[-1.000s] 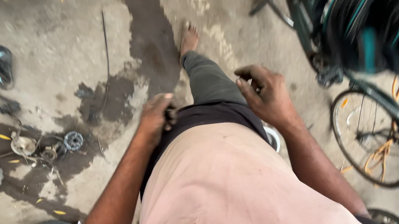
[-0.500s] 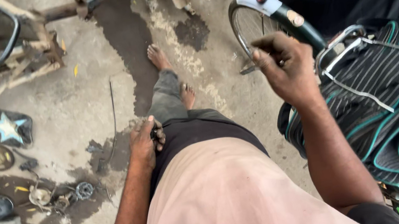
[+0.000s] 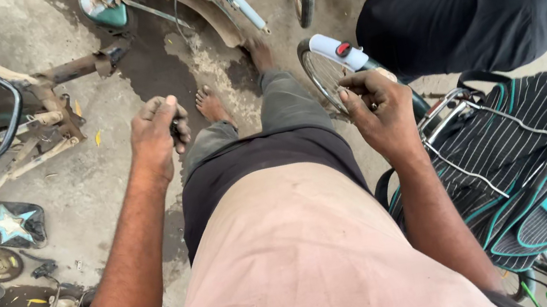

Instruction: The person works on a scooter's handlebar, threading and seating a cable end into the brake lever assembly and tightening it with a screwdriver. They then carry the handle assembly to the ground, hold it between their feet, and continue working the cable and fittings with a screwdriver by hand.

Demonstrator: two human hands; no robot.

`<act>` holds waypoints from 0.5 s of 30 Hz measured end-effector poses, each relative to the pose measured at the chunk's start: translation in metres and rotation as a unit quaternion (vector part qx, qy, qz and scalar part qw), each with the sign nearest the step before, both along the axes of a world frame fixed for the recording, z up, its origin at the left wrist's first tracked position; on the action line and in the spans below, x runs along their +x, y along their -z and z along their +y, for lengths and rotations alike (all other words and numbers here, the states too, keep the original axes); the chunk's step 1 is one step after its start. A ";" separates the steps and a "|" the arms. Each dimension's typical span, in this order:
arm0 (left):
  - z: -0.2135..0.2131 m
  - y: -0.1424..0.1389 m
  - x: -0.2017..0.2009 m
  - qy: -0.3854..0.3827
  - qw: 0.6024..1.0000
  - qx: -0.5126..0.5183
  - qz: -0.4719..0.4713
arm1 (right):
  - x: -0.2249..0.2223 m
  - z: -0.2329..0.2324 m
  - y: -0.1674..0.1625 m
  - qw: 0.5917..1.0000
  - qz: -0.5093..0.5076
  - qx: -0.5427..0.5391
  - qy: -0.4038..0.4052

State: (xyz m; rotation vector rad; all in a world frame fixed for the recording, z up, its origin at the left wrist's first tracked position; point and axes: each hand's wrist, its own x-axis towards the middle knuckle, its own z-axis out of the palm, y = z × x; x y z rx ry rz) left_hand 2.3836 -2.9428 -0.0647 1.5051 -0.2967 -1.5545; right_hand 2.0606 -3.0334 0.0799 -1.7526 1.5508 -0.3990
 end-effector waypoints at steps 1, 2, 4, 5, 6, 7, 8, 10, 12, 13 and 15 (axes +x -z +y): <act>-0.005 0.000 0.007 -0.002 1.000 -0.013 0.000 | 0.005 -0.007 0.000 1.000 0.006 0.016 0.006; -0.008 0.000 0.013 -0.020 1.000 -0.016 0.003 | 0.009 -0.014 0.001 0.999 0.011 0.031 0.011; -0.006 0.003 0.022 -0.059 0.998 -0.017 0.009 | 0.018 -0.027 0.003 1.000 0.019 0.020 -0.014; -0.004 0.006 0.025 -0.078 0.997 -0.014 0.017 | 0.024 -0.033 0.005 0.999 0.021 -0.006 -0.041; 0.001 0.008 0.026 -0.095 0.995 -0.013 0.024 | 0.028 -0.038 0.007 0.997 0.022 -0.034 -0.067; 0.005 0.012 0.027 -0.112 0.993 -0.012 0.031 | 0.033 -0.044 0.008 0.997 0.021 -0.022 -0.066; 0.010 0.015 0.027 -0.118 0.993 -0.006 0.031 | 0.037 -0.048 0.010 0.998 0.020 -0.010 -0.066; 0.019 0.020 0.025 -0.131 0.991 0.009 0.030 | 0.043 -0.057 0.014 0.997 0.012 -0.002 -0.078; 0.027 0.024 0.024 -0.145 0.989 0.021 0.038 | 0.047 -0.065 0.018 0.995 -0.008 -0.014 -0.097; 0.030 0.025 0.023 -0.149 0.987 0.029 0.043 | 0.047 -0.068 0.019 0.995 -0.009 -0.021 -0.098; 0.030 0.025 0.021 -0.146 0.988 0.035 0.041 | 0.044 -0.072 0.020 0.995 -0.005 -0.036 -0.095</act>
